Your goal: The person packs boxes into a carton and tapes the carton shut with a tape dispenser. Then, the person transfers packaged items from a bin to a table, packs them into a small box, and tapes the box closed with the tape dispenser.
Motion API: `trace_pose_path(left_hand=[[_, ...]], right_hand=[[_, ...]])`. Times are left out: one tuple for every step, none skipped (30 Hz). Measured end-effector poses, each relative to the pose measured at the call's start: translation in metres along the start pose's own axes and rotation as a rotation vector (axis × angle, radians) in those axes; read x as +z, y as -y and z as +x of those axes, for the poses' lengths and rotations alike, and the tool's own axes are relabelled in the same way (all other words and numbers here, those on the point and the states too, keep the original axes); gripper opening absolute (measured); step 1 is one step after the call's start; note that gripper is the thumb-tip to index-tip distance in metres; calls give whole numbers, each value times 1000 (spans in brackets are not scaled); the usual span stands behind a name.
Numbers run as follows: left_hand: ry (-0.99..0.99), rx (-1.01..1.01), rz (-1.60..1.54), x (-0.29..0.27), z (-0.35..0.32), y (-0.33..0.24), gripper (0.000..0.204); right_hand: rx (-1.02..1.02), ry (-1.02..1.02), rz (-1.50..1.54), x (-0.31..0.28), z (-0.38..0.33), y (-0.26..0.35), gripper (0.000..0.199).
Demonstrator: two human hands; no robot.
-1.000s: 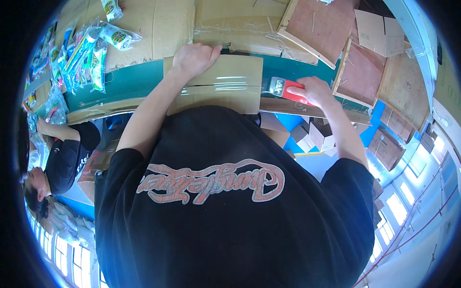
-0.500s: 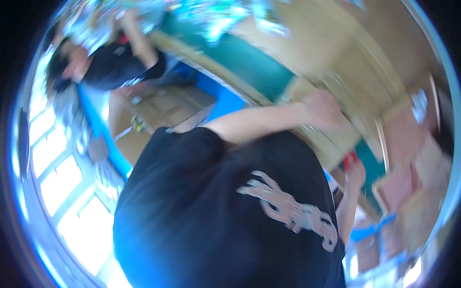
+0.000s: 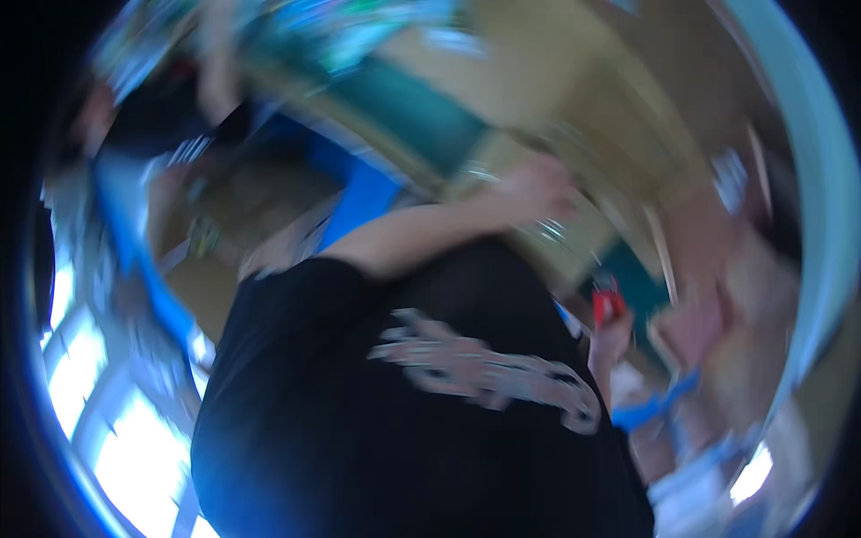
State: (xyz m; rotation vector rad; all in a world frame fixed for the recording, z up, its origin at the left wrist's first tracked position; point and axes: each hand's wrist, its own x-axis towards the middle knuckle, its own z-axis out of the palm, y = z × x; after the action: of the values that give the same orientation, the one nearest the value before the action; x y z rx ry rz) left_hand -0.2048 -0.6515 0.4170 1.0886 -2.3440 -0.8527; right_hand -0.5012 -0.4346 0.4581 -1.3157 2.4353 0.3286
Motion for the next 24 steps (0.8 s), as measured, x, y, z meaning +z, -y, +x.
trace_pose_path(left_hand=[[27,38,184,-9,1,1,40],[234,-35,231,-30,10,-11,37],[158,56,391,-34,4,-8,35],[121,45,388,-33,10,-12,35],[88,21,399,-35,18,-12,34],[103,56,376,-37,25,-14,33],[93,78,359,-35,26,-19,32],[76,94,347,-30,28,-22,31],[52,89,342,-23,28,-24,30],[56,106,357,-18,30,-24,30],[59,95,352,-15,30,-25,29],[51,75,351,-15,32,-25,27],[46,76,371,-16,31,-25,27],[37,70,375,-16,31,-24,26],[34,69,371,-15,30,-26,25],[42,83,377,-14,31,-29,25],[49,70,379,-14,30,-30,25],[54,54,381,-17,29,-30,24],[58,58,389,-17,25,-31,24],[69,56,380,-16,23,-31,26],[70,44,373,-17,23,-31,28],[64,42,381,-19,26,-29,28],[59,78,381,-21,23,-29,33],[53,119,378,-24,23,-30,39]], right_hand=[[86,-25,-54,-14,7,-3,44],[-84,-247,127,-8,12,-22,39],[-79,-346,386,-23,18,-7,39],[-66,-518,493,-20,25,-10,37],[-69,-613,331,-13,33,-17,36],[-90,-680,167,-4,35,-27,35],[-8,-719,118,8,37,-27,34],[65,-756,71,26,37,-23,34],[193,-617,119,41,37,-19,32],[206,-624,138,52,39,-15,32],[241,-716,177,63,40,-8,32],[263,-812,218,57,44,12,32],[335,-858,359,50,44,33,35],[214,-801,636,27,42,66,41],[23,-795,754,11,40,103,49],[-194,-779,763,-1,41,133,54],[-250,-663,615,-17,42,159,58],[-245,-665,625,-20,44,164,58],[-208,-515,736,-21,46,167,58],[-171,-365,846,-21,48,170,58],[-234,-379,794,-12,49,162,55],[-242,-381,800,-6,57,154,55],[-301,-273,990,-1,62,147,55],[-356,-165,1175,3,68,142,54]])
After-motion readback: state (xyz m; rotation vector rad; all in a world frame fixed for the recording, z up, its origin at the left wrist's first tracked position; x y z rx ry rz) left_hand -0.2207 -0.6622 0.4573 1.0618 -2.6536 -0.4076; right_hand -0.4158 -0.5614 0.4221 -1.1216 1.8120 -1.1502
